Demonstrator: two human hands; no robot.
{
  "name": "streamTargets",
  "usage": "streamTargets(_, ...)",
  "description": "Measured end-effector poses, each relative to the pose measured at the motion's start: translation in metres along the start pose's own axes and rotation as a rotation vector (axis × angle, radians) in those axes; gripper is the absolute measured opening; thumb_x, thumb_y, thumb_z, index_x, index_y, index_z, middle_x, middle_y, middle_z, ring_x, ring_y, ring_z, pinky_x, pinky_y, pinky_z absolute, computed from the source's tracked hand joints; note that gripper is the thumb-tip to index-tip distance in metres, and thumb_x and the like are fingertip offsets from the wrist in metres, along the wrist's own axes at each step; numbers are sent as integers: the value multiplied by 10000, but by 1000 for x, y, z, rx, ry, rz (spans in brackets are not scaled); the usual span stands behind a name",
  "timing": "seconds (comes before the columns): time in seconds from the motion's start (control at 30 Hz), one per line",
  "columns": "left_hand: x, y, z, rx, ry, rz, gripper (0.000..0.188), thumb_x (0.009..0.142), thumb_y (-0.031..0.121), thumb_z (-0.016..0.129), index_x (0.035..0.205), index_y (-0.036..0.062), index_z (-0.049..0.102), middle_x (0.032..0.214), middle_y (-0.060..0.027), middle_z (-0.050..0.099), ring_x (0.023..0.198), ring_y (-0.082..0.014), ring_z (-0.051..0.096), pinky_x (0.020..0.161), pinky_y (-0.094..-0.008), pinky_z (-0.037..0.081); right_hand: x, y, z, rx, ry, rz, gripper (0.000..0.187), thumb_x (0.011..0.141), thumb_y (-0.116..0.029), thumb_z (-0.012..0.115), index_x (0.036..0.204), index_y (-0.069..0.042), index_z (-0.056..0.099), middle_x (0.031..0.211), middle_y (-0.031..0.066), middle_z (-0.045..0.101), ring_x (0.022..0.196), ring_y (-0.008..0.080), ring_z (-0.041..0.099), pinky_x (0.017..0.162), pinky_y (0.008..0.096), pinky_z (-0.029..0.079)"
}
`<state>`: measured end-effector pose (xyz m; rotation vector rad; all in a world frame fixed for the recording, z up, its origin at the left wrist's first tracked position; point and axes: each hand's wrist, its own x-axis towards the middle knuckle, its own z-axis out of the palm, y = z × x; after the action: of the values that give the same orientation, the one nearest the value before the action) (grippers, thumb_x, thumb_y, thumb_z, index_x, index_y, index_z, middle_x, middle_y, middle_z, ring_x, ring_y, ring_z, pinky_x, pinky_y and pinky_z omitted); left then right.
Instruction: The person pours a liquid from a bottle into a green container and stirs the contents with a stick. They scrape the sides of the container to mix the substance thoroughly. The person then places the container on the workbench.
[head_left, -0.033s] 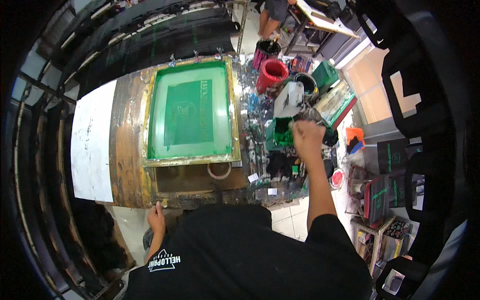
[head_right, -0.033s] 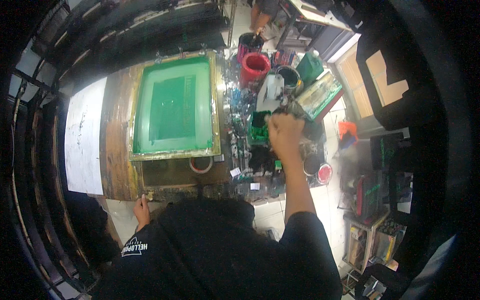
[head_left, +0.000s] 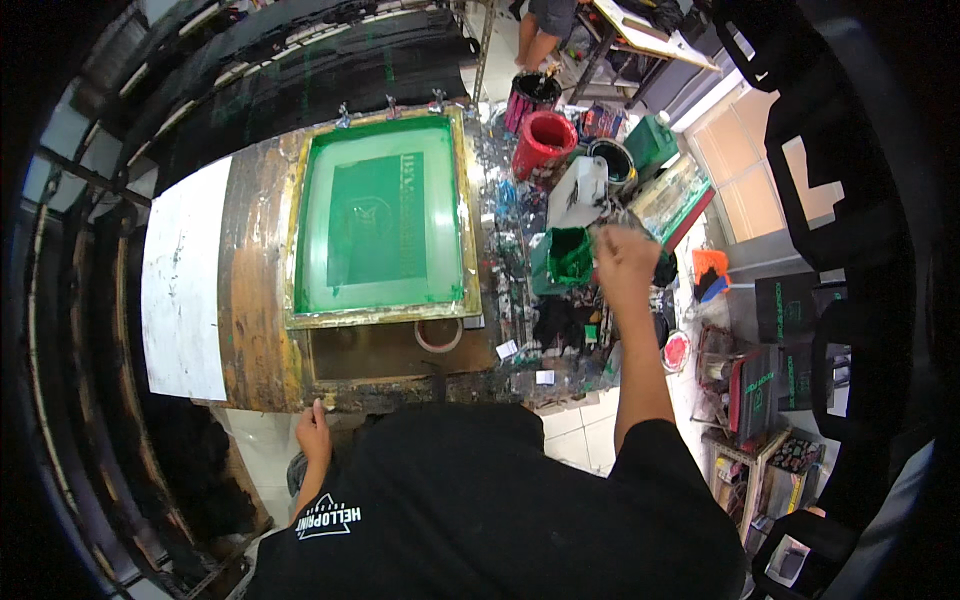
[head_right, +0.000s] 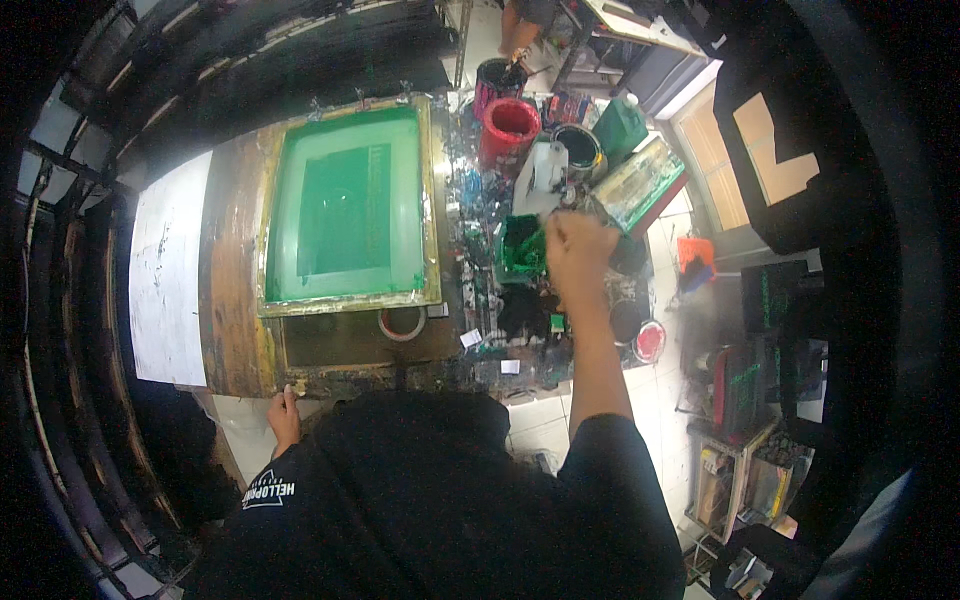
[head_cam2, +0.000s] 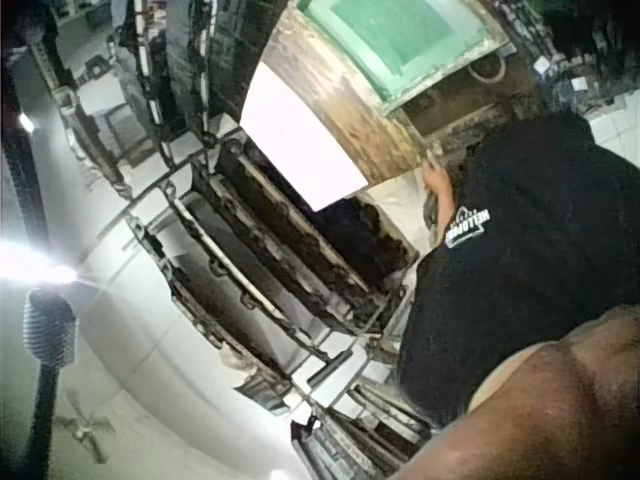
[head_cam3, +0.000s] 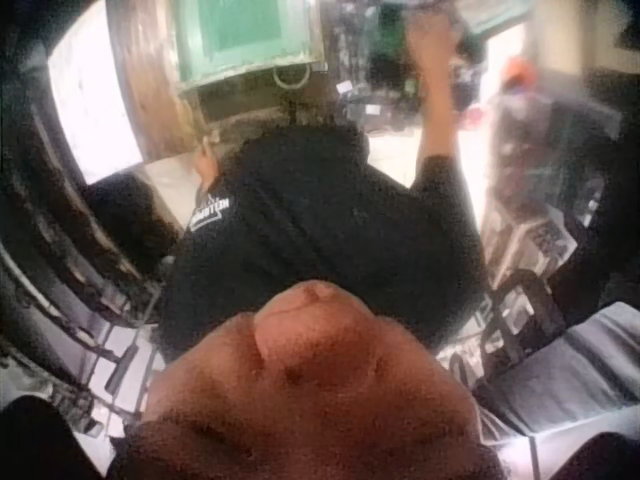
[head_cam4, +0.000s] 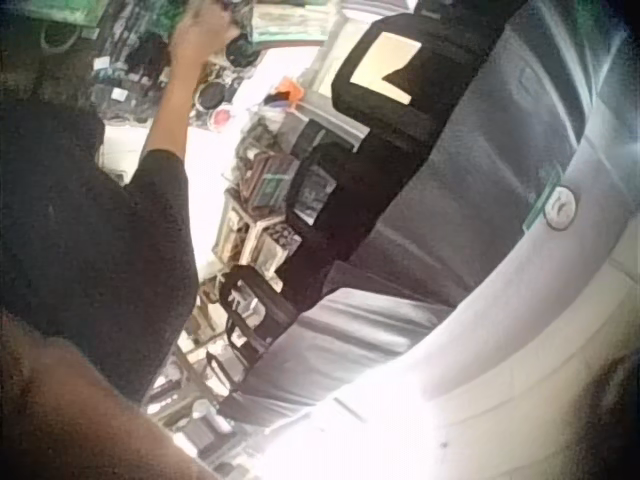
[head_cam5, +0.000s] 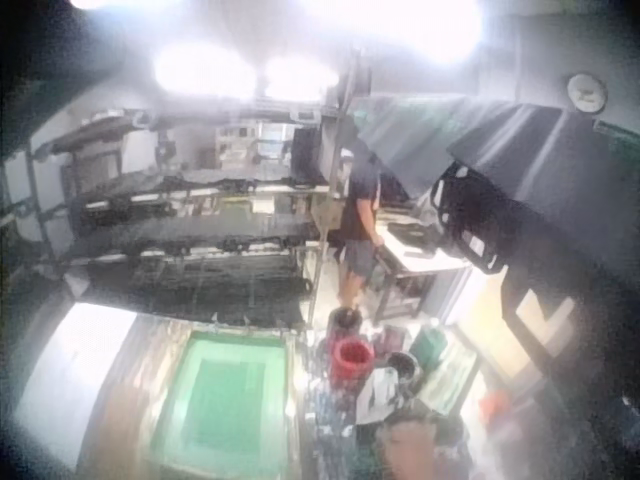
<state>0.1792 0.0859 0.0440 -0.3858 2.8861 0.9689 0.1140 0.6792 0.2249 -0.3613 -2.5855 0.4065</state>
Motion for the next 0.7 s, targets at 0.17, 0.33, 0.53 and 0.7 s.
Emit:
streamTargets(0.17, 2, -11, 2, 15, 63, -91, 531, 1043, 439, 538, 811, -27, 643, 663, -174, 585, 602, -295, 533, 611, -431, 429, -13, 3, 5, -70, 7, -72, 162, 894, -204, 683, 770, -103, 654, 786, 76, 647, 793, 316, 587, 779, 460, 354)
streamTargets(0.33, 5, -31, 8, 21, 46, -148, 565, 1045, 460, 522, 781, -33, 605, 664, -189, 555, 603, -323, 515, 612, -453, 417, -1, 5, 3, -35, 107, -15, 148, 882, -206, 700, 778, -109, 659, 778, 71, 642, 792, 315, 590, 779, 457, 354)
streamTargets(0.53, 16, -57, 16, 26, 155, -135, 583, 1044, 461, 523, 745, -38, 558, 661, -199, 524, 607, -345, 507, 609, -463, 403, -12, 11, 19, 57, -21, -51, 162, 890, -247, 704, 813, -108, 676, 790, 56, 656, 837, 292, 605, 780, 465, 361)
streamTargets(0.7, 18, -4, 2, 106, 66, -76, 534, 1031, 428, 568, 760, -31, 569, 692, -200, 539, 624, -373, 517, 608, -459, 408, -10, -1, 1, -83, -28, -59, 136, 907, -226, 688, 840, -109, 694, 803, 57, 659, 849, 275, 594, 805, 439, 358)
